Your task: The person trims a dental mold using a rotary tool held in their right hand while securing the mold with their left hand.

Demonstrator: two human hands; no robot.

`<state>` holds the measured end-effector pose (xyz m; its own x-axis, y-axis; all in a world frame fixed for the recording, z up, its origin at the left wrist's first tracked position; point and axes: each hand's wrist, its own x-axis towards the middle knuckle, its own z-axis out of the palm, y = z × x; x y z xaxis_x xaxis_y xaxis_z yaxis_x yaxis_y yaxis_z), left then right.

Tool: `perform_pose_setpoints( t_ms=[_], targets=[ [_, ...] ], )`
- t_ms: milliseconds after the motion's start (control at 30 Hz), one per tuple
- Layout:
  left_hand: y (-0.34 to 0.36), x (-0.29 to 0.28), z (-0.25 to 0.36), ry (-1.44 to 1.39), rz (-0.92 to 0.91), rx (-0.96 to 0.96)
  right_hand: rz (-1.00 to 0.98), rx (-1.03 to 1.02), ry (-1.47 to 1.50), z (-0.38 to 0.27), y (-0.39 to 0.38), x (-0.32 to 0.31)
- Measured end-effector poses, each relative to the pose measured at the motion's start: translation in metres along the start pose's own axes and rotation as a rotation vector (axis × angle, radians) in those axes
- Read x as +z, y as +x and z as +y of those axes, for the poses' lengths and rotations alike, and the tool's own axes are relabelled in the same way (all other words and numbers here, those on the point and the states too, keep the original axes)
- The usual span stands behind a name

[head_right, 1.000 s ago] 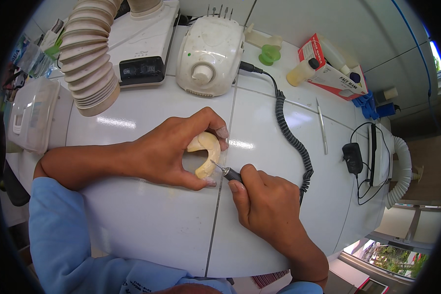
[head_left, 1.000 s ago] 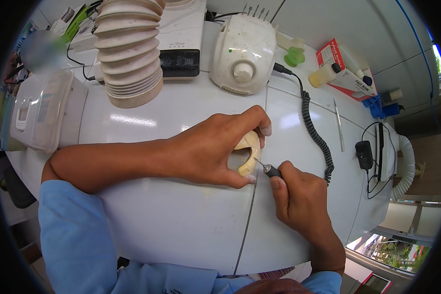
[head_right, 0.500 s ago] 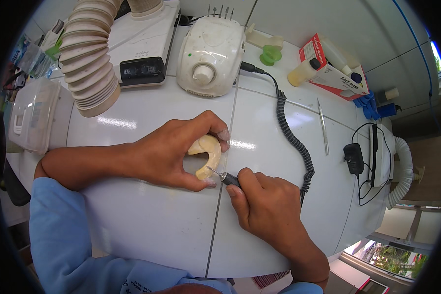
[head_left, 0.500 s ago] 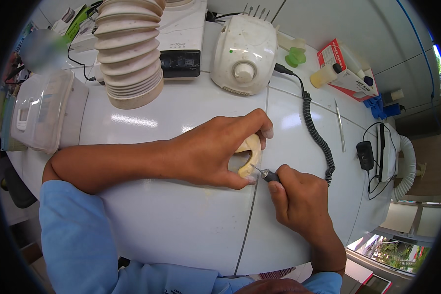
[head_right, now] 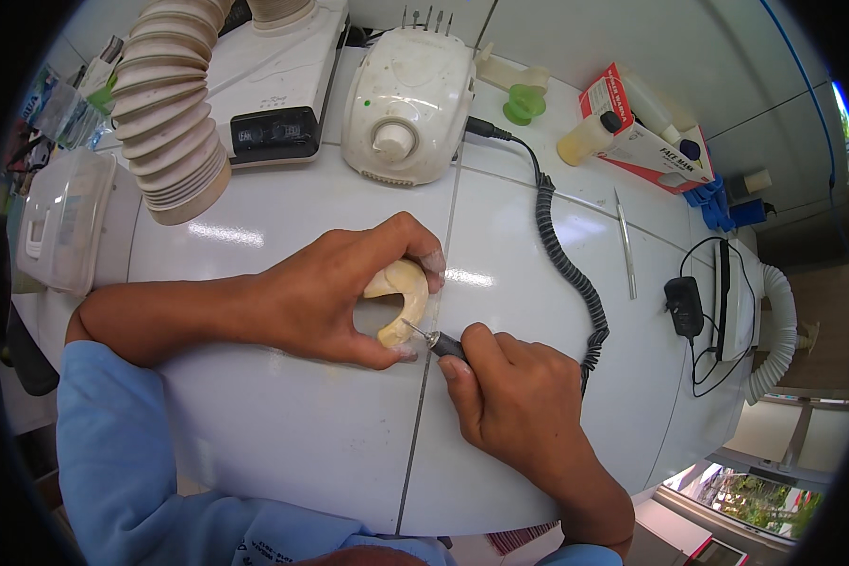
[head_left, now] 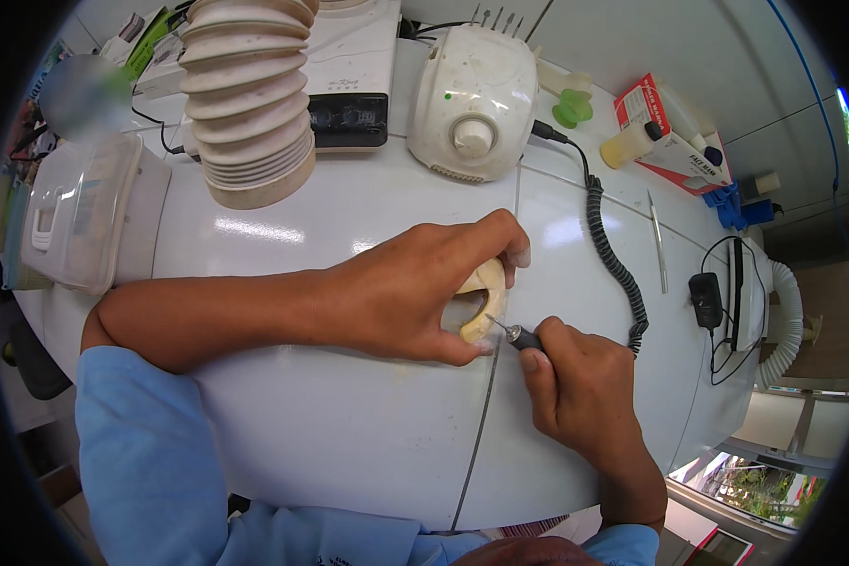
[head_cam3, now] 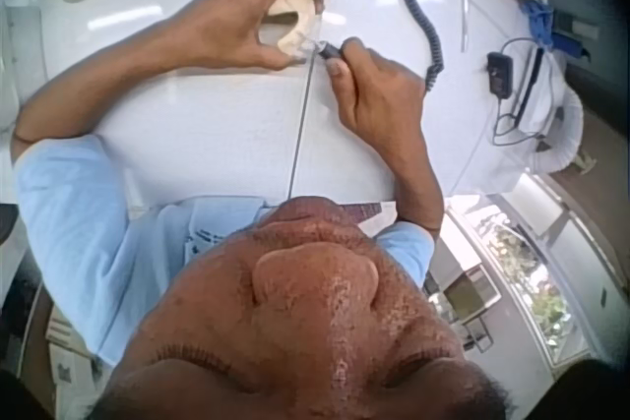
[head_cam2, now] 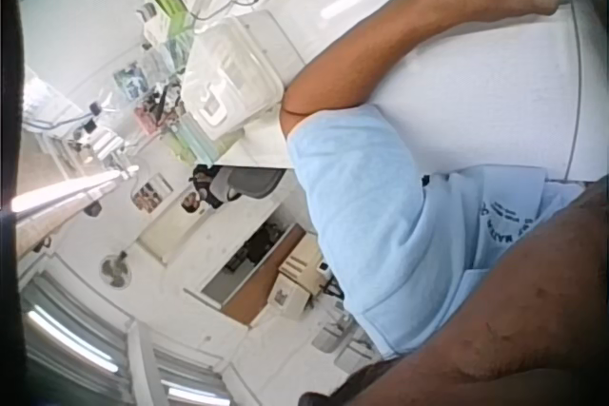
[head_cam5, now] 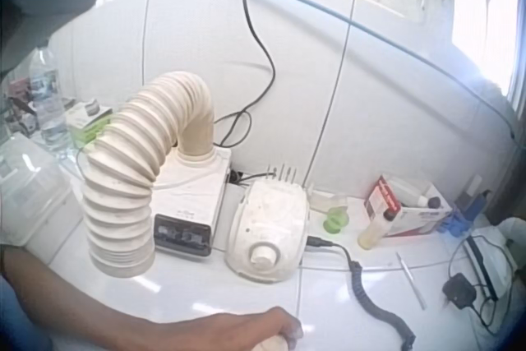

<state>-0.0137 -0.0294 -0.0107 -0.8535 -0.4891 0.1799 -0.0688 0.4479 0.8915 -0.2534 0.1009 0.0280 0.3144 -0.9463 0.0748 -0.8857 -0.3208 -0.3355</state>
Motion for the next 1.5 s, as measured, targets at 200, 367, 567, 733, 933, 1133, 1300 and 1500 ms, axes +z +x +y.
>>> perform_pose_setpoints(
  t_ms=[200,367,567,733,933,1133,1300,1500],
  targets=[
    [0.0009,-0.0004,0.0004,-0.005,-0.001,0.004,-0.005,0.024,0.011,-0.0019,0.0002,-0.0002],
    [0.0003,0.0005,-0.0011,-0.005,0.009,0.019,0.008,-0.006,0.031,0.0029,-0.0023,0.0041],
    [0.0002,0.0001,-0.0013,-0.004,0.018,0.008,0.005,0.051,0.029,-0.0012,-0.0002,0.0012],
    [0.001,0.0008,-0.0011,0.009,0.021,0.017,0.003,-0.026,0.02,0.0028,-0.0013,0.0016],
    [0.0009,0.0008,-0.0014,-0.006,0.024,0.008,0.002,0.007,0.019,0.0011,-0.0008,0.0016],
    [0.0002,0.0001,-0.001,0.0,0.021,0.003,0.005,0.04,0.036,-0.0009,-0.0002,0.0024],
    [0.0008,0.0008,-0.0014,0.013,0.022,0.019,-0.002,-0.018,0.016,0.0021,-0.0014,0.0029],
    [0.0008,0.0006,-0.0007,0.016,0.014,0.005,-0.002,-0.029,0.011,0.0019,-0.0009,0.0028]
  ],
)
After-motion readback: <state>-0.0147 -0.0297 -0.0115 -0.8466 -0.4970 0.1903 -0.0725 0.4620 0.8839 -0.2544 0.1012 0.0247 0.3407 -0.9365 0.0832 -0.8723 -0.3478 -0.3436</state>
